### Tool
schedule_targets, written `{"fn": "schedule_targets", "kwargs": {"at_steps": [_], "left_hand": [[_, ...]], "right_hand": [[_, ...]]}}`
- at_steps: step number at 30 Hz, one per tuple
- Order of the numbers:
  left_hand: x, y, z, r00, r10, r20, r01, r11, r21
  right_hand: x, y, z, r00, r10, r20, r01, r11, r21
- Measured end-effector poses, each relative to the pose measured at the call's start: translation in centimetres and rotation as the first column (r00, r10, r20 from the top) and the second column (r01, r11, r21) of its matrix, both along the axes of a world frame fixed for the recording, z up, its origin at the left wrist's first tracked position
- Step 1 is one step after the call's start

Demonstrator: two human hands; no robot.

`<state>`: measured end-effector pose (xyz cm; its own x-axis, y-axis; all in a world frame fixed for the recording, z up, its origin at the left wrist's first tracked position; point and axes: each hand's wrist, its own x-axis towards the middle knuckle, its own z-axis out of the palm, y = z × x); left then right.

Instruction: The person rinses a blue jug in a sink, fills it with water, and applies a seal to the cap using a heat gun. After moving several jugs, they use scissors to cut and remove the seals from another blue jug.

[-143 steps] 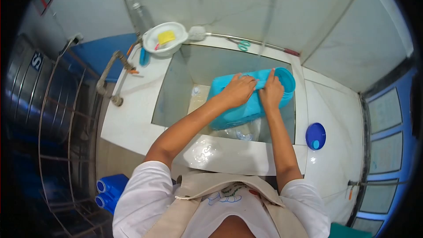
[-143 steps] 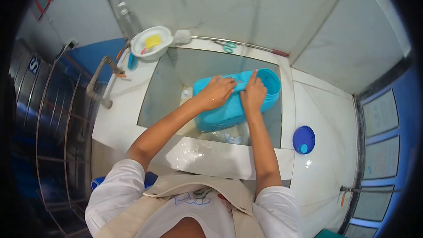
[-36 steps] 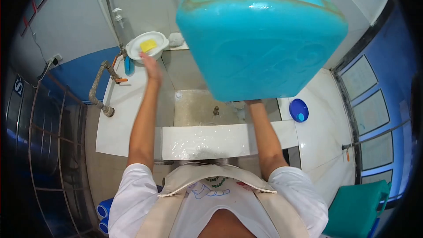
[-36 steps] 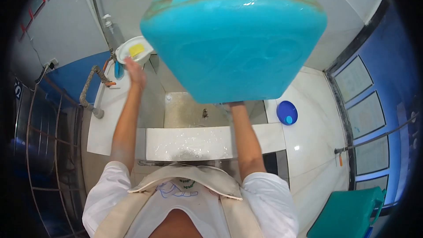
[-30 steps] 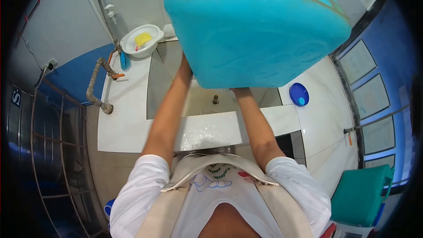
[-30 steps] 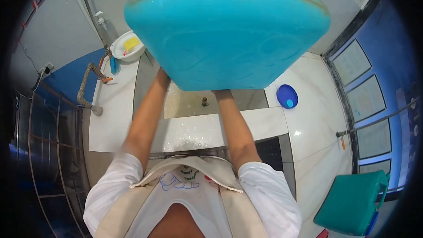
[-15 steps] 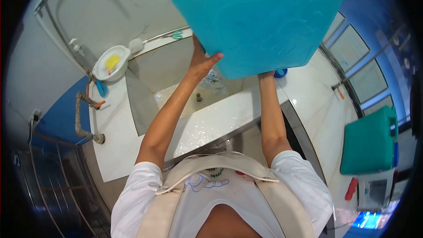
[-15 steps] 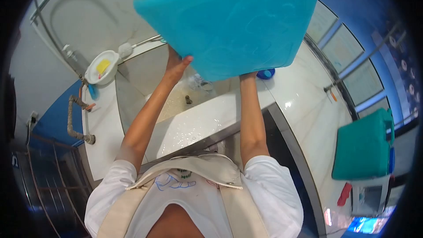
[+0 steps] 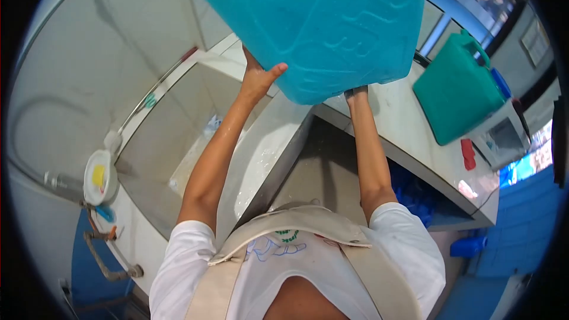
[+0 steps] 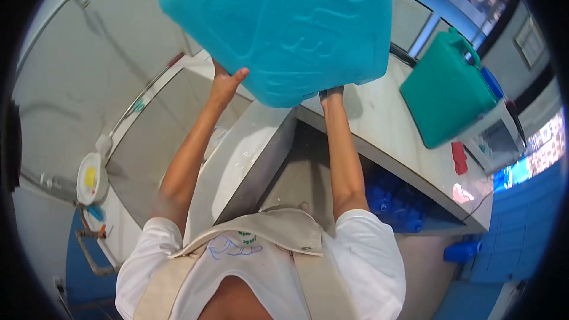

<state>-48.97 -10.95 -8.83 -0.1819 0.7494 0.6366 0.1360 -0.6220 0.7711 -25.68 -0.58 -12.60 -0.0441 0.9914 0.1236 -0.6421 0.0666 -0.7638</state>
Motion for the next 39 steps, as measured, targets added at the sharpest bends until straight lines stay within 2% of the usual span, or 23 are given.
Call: {"fn": "schedule_targets", "kwargs": {"at_steps": [2, 4, 6, 10, 14, 22, 24, 25, 26, 27, 28, 29, 30, 31, 32, 34, 36, 37, 39], "left_hand": [[1.4, 2.1, 0.9, 0.999, 0.0, -0.044, 0.002, 0.999, 0.05], [3.0, 3.1, 0.9, 0.984, -0.144, 0.107, 0.143, 0.99, 0.014], [4.5, 4.5, 0.4, 0.979, -0.16, 0.123, 0.162, 0.987, -0.006], [7.6, 7.6, 0.0, 0.981, -0.142, 0.132, 0.14, 0.99, 0.027], [10.8, 9.7, 0.1, 0.97, -0.151, 0.193, 0.15, 0.988, 0.022], [13.2, 12.9, -0.7, 0.991, -0.006, 0.134, 0.002, 0.999, 0.032], [14.1, 13.3, -0.3, 0.934, -0.067, 0.352, 0.062, 0.998, 0.027], [14.5, 13.7, -0.1, 0.911, -0.061, 0.409, 0.063, 0.998, 0.009], [15.0, 14.1, 0.1, 0.911, -0.053, 0.409, 0.052, 0.999, 0.014], [15.2, 14.8, 0.0, 0.858, -0.095, 0.505, 0.114, 0.993, -0.007], [15.5, 15.3, 0.0, 0.793, -0.131, 0.596, 0.178, 0.984, -0.021], [16.0, 15.8, -0.2, 0.794, -0.122, 0.595, 0.164, 0.986, -0.017], [17.1, 16.4, -0.2, 0.736, -0.197, 0.648, 0.264, 0.965, -0.006], [18.1, 16.9, -0.2, 0.666, -0.266, 0.697, 0.36, 0.933, 0.011], [19.4, 17.3, -0.2, 0.671, -0.26, 0.694, 0.348, 0.937, 0.014], [22.3, 17.7, -0.3, 0.428, -0.201, 0.881, 0.485, 0.874, -0.036], [25.0, 17.7, -0.3, 0.238, -0.208, 0.949, 0.608, 0.794, 0.021], [26.2, 17.8, -0.2, 0.162, -0.226, 0.96, 0.661, 0.748, 0.065], [28.0, 18.1, -0.4, -0.004, -0.219, 0.976, 0.774, 0.616, 0.142]], "right_hand": [[2.6, 0.4, 0.0, 0.998, -0.062, -0.001, 0.062, 0.998, -0.015], [5.1, 0.9, -0.4, 0.993, -0.116, -0.007, 0.116, 0.993, -0.033], [7.4, 1.4, -0.7, 0.986, -0.163, 0.01, 0.164, 0.981, -0.099], [11.5, 2.6, 0.0, 0.983, -0.184, 0.018, 0.185, 0.979, -0.083], [14.5, 4.6, 0.4, 0.983, -0.165, 0.074, 0.17, 0.984, -0.057], [16.9, 10.4, 0.4, 0.999, 0.005, 0.045, -0.001, 0.996, -0.09], [17.7, 11.5, 1.3, 0.989, -0.026, 0.148, 0.029, 0.999, -0.016], [18.5, 12.0, 2.4, 0.989, -0.017, 0.15, 0.019, 1.0, -0.011], [19.5, 12.7, 3.8, 0.97, 0.027, 0.242, -0.039, 0.998, 0.046], [20.3, 13.2, 5.4, 0.941, 0.065, 0.333, -0.103, 0.99, 0.098], [21.1, 13.9, 7.1, 0.94, 0.076, 0.334, -0.116, 0.988, 0.102], [21.8, 14.7, 9.0, 0.903, 0.075, 0.423, -0.17, 0.967, 0.192], [22.1, 15.3, 10.9, 0.861, 0.064, 0.505, -0.23, 0.934, 0.274], [22.2, 15.3, 13.3, 0.86, 0.075, 0.504, -0.243, 0.93, 0.276], [22.1, 15.2, 15.9, 0.837, 0.084, 0.54, -0.311, 0.885, 0.346], [21.6, 17.1, 19.0, 0.816, 0.09, 0.571, -0.381, 0.827, 0.413], [20.9, 19.8, 21.7, 0.681, 0.055, 0.731, -0.533, 0.721, 0.442], [20.7, 19.6, 22.8, 0.682, 0.053, 0.73, -0.536, 0.715, 0.449], [19.9, 19.5, 25.0, 0.572, -0.074, 0.817, -0.501, 0.757, 0.42]]}}
